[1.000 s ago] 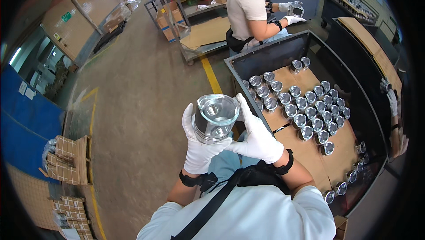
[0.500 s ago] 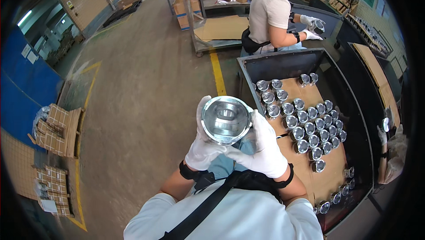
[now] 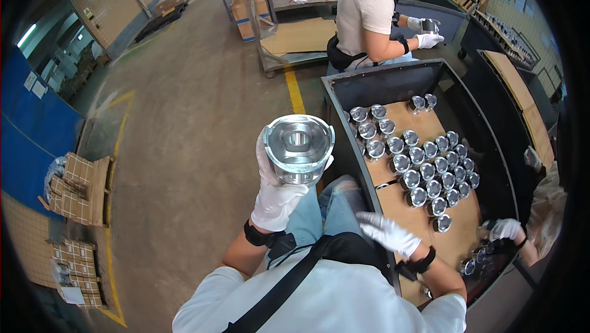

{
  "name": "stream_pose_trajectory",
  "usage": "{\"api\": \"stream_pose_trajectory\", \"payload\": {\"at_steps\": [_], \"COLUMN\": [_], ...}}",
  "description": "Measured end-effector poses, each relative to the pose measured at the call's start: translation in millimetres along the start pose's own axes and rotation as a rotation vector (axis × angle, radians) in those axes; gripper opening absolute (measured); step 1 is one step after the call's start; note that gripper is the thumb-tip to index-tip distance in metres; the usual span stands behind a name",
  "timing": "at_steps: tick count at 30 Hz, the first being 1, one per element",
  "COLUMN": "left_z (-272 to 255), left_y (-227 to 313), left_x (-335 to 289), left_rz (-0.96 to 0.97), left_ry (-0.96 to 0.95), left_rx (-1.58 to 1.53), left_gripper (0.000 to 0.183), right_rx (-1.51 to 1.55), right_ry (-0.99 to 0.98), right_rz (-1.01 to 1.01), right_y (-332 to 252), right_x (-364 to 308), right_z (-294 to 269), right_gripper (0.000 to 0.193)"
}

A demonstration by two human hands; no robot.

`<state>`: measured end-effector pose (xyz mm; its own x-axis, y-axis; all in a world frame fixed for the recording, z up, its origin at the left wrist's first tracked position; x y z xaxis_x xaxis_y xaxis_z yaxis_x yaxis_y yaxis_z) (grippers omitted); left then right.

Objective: Inspecting and sorting metal engine pistons into a large cart on a factory floor.

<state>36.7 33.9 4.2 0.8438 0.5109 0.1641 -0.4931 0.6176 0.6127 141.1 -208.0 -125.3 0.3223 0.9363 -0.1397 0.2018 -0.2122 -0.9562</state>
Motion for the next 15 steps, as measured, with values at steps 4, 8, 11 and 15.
{"api": "stream_pose_trajectory", "payload": {"at_steps": [4,8,11,15], "left_z": [-6,-21,-31,-18], "left_y": [-7,-11,-12,-3], "left_x": [4,-1,-4,-7], "left_rz": [-0.027,-0.045,-0.040,0.029], "left_ry": [-0.026,-0.031,-0.007,-0.005], "left_rx": [-0.028,0.056,0.168,0.230], "left_gripper": [0.123,0.125,0.130,0.133], "right_rx": [0.116,0.373,0.325,0.529], "right_ry": [-0.231,-0.173,-0.092,-0.105], "right_rz": [0.347,0.371,0.469,0.569], "right_y": [59,110,71,93], "right_x": [-54,-66,-63,-68], "right_z": [39,49,42,52], "right_gripper": [0.072,0.072,0.074,0.073]}}
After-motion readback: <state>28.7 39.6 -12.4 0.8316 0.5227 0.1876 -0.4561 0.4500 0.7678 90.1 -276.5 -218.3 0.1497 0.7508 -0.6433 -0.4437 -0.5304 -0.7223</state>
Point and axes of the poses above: each hand's wrist, its own x-axis towards the middle knuckle, its own z-axis out of the palm, y = z × x, the point moved 6 cm from there along x, towards the middle knuckle, and after that the axes turned 8 degrees about -z, right-handed, at the moved point
